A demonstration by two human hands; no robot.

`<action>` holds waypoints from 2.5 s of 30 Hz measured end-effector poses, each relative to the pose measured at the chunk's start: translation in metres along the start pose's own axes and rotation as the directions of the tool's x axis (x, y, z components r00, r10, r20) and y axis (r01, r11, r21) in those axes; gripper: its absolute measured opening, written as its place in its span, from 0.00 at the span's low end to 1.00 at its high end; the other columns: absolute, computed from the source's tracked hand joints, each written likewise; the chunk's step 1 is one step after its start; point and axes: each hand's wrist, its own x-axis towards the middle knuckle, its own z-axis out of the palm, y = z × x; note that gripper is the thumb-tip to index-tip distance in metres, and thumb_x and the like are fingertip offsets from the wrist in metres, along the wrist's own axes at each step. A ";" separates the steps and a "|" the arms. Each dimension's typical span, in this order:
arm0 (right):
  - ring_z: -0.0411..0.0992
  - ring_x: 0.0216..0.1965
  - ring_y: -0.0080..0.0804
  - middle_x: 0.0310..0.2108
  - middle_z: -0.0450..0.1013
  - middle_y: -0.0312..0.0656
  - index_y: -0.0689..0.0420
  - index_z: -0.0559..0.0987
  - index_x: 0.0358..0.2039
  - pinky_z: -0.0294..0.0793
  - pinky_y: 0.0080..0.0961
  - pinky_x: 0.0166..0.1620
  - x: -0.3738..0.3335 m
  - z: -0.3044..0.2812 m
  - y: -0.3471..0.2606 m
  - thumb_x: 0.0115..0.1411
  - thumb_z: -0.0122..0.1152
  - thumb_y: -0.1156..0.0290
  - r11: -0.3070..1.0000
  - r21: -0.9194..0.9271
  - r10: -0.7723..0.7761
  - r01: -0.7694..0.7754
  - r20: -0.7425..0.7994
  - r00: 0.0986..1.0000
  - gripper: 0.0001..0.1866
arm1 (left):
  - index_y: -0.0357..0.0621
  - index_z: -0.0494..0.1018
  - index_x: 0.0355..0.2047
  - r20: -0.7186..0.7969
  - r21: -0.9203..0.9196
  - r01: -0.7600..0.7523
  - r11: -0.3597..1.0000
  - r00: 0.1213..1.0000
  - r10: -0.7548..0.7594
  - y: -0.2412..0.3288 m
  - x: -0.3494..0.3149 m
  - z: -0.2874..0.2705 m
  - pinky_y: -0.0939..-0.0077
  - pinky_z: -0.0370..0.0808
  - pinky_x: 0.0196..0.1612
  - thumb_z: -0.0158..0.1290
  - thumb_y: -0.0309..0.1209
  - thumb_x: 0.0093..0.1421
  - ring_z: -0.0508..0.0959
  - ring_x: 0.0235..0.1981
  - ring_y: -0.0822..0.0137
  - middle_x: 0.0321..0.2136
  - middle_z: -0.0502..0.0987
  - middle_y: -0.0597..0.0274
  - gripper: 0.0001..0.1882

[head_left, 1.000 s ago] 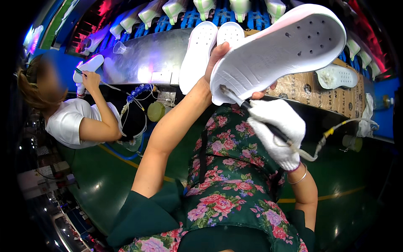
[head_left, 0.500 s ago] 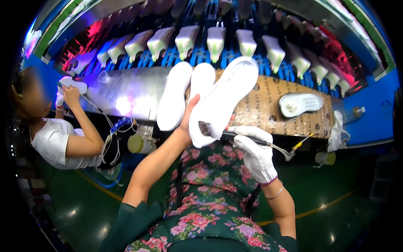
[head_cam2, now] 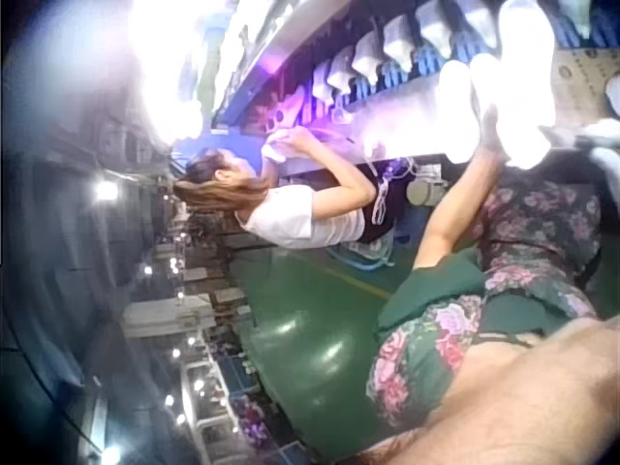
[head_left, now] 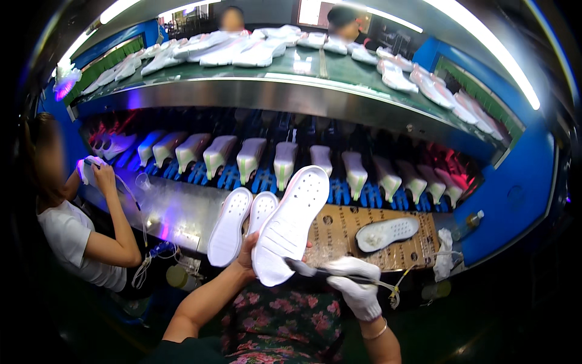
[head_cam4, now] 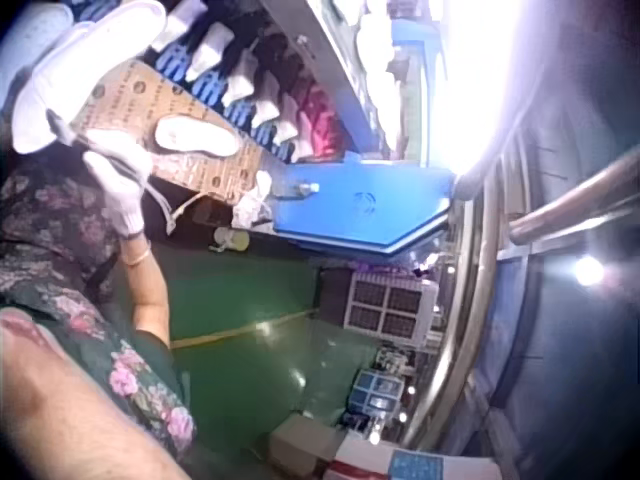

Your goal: The person applies a liquid to shoe soles using a brush and places the soles onto a conveyor belt.

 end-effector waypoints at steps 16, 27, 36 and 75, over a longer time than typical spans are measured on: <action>0.78 0.33 0.32 0.35 0.78 0.46 0.66 0.80 0.37 0.79 0.20 0.35 -0.024 0.001 0.093 0.53 0.60 0.85 0.755 0.575 0.555 -0.315 -0.305 0.774 0.09 | 0.47 0.24 0.68 0.046 -0.001 -0.169 0.986 0.985 0.169 0.085 0.313 0.098 0.54 0.63 0.62 0.45 0.43 0.68 0.60 0.63 0.40 0.68 0.36 0.40 0.45; 0.78 0.29 0.33 0.32 0.78 0.48 0.68 0.79 0.38 0.78 0.19 0.32 -0.045 0.011 0.113 0.55 0.62 0.83 0.656 0.673 0.642 -0.341 -0.260 0.722 0.09 | 0.41 0.67 0.55 0.352 0.719 0.417 -0.556 0.472 0.809 0.232 0.228 0.047 0.55 0.74 0.43 0.55 0.29 0.49 0.76 0.44 0.46 0.44 0.71 0.41 0.30; 0.75 0.33 0.28 0.37 0.76 0.45 0.64 0.77 0.40 0.75 0.17 0.33 -0.025 0.019 0.091 0.56 0.59 0.81 0.674 0.647 0.623 -0.355 -0.241 0.744 0.10 | 0.39 0.70 0.41 0.180 0.859 -0.484 0.165 0.588 0.788 0.278 0.105 0.019 0.76 0.74 0.42 0.56 0.29 0.57 0.75 0.38 0.71 0.37 0.72 0.61 0.13; 0.79 0.33 0.32 0.33 0.80 0.45 0.61 0.83 0.35 0.76 0.25 0.40 0.003 0.052 0.007 0.46 0.70 0.78 0.978 -0.210 -0.025 0.018 -0.030 0.999 0.13 | 0.38 0.59 0.61 -0.338 -0.458 0.079 0.885 0.906 -0.256 -0.076 -0.082 0.009 0.53 0.72 0.54 0.20 0.82 0.46 0.74 0.51 0.45 0.52 0.71 0.42 0.63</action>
